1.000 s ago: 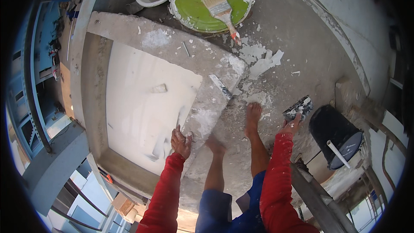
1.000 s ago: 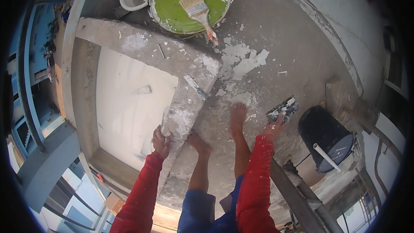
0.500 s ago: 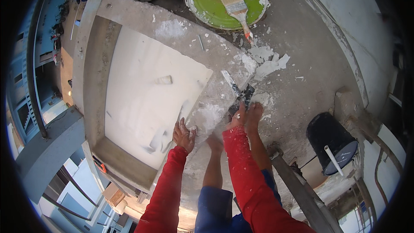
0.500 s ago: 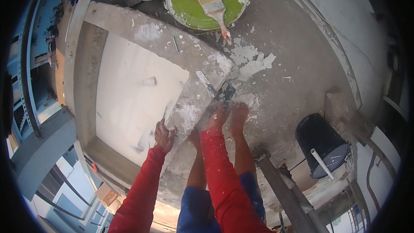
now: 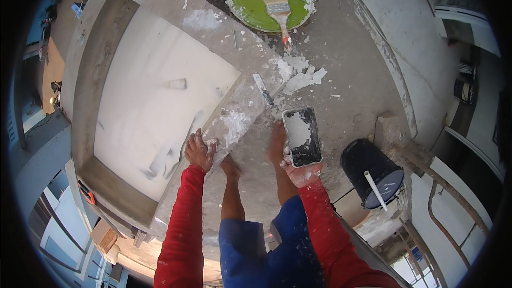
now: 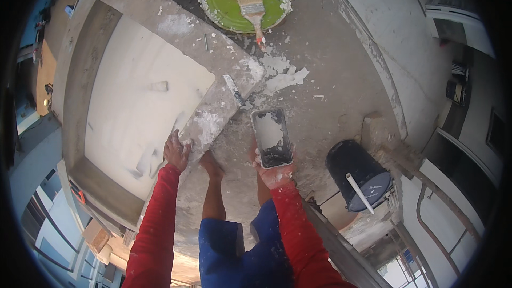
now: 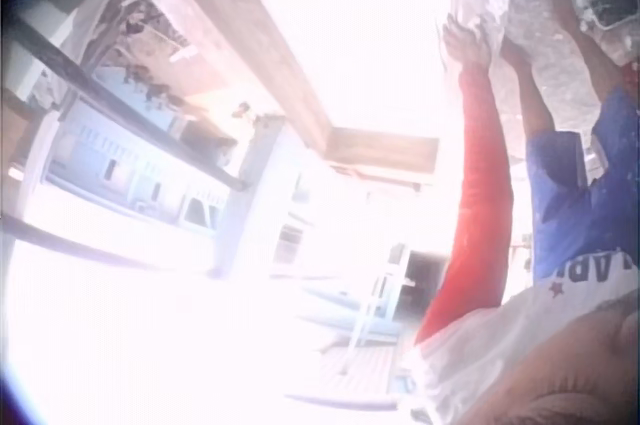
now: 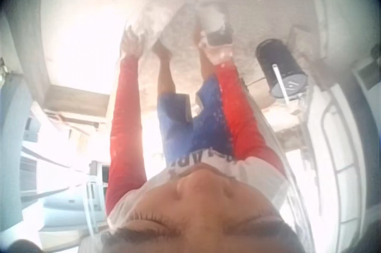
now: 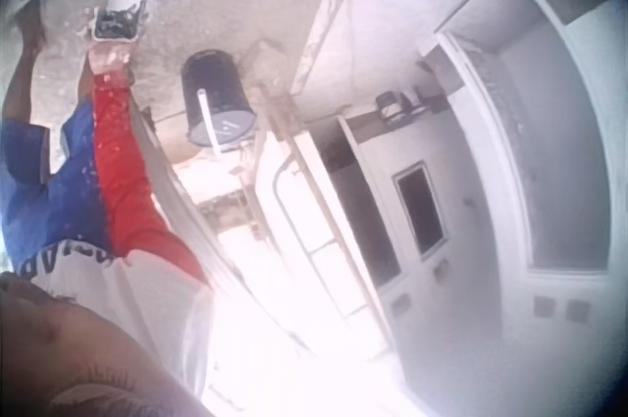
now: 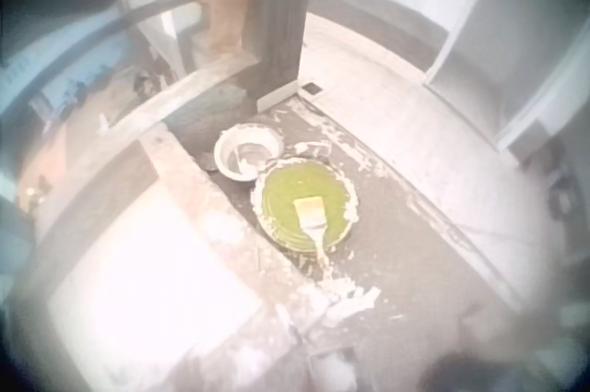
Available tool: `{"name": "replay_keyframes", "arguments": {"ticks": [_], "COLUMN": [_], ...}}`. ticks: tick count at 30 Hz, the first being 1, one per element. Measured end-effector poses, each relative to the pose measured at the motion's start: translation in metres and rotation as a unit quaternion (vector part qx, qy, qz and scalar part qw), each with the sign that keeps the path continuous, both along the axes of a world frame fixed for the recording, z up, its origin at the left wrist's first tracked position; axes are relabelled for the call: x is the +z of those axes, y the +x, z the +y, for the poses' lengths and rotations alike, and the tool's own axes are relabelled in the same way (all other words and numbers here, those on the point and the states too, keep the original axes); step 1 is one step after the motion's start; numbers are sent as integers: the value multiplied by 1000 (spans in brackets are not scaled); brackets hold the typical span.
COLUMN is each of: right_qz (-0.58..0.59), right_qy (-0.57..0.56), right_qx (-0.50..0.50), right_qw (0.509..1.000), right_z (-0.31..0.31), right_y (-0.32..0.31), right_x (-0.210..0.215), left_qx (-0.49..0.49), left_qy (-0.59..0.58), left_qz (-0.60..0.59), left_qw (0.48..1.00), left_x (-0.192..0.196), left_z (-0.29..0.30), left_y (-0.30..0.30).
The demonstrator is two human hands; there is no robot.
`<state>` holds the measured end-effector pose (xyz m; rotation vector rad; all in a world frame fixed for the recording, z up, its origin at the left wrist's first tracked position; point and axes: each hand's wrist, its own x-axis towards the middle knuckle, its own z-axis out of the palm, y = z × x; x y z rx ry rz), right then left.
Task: The person scoops white plaster from a container and spreads it onto a concrete balcony ledge using a trowel. They then use a paint roller to smooth the applied plaster across the surface.
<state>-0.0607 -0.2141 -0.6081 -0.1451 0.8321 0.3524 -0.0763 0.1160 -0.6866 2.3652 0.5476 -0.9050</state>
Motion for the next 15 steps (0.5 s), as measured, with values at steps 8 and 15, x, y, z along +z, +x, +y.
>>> {"name": "replay_keyframes", "arguments": {"ticks": [8,15], "right_qz": [65,17], "right_qy": [-79,-107], "right_qx": [95,222], "right_qw": [990,969], "right_z": [32,56], "right_y": [8,5], "right_x": [29,40], "left_qx": [177,422], "left_qy": [-325,-550], "left_qz": [-204,-31], "left_qw": [906,720], "left_x": [92,111], "left_z": [-75,-96], "left_y": [10,-2]}}
